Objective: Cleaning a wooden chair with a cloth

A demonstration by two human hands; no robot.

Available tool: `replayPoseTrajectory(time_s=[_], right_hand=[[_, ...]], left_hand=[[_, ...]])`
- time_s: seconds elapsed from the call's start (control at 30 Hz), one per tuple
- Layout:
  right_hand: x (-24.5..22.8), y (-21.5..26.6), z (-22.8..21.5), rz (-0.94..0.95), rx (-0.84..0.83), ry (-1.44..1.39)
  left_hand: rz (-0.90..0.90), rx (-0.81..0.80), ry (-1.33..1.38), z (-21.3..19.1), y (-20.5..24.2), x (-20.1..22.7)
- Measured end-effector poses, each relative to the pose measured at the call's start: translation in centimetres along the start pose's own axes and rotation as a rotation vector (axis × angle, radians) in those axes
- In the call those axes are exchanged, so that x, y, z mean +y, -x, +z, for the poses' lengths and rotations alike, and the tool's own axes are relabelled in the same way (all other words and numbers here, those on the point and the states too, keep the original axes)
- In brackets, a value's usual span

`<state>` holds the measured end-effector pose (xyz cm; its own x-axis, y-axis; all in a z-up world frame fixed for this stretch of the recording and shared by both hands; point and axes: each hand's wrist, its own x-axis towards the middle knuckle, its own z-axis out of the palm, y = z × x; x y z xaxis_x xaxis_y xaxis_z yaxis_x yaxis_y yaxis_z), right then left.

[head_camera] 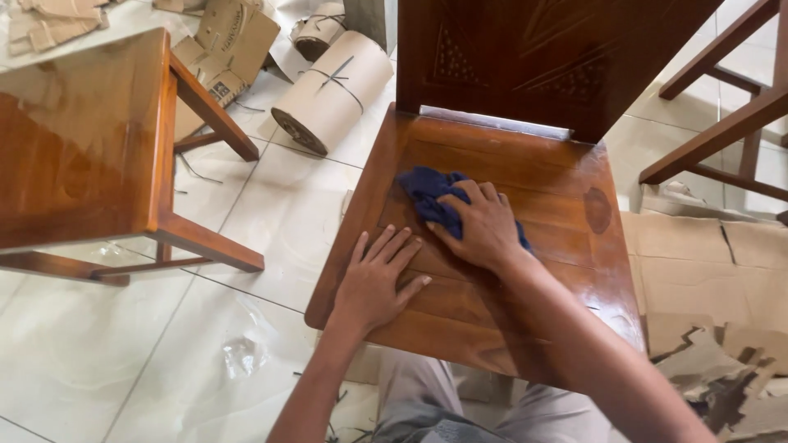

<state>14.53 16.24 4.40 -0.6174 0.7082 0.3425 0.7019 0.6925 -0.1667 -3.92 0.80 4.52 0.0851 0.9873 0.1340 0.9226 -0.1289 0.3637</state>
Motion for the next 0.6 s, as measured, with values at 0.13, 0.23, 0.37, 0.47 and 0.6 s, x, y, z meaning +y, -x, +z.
replayPoseTrajectory(time_s=[0.13,0.23,0.37,0.47,0.6], right_hand=[[3.2,0.2,-0.7,0.027,-0.027,0.024],[7.5,-1.8,0.7,0.204,0.021,0.188],[9.5,-4.7,2.3,0.384,0.136,0.363],[7.6,-8.3,3.1,0.412,0.145,0.384],[2.5,-13.5,5.0,0.324,-0.133,0.234]], left_hand=[[0.032,0.015,-0.008,-0.1,0.2,0.0],[0.031,0.008,0.051,-0.4,-0.2,0.0],[0.074,0.106,0.076,-0.6,-0.4,-0.1],[0.079,0.077,0.072,-0.6,-0.5,-0.4],[0.088,0.056,0.081,-0.7,-0.7,-0.5]])
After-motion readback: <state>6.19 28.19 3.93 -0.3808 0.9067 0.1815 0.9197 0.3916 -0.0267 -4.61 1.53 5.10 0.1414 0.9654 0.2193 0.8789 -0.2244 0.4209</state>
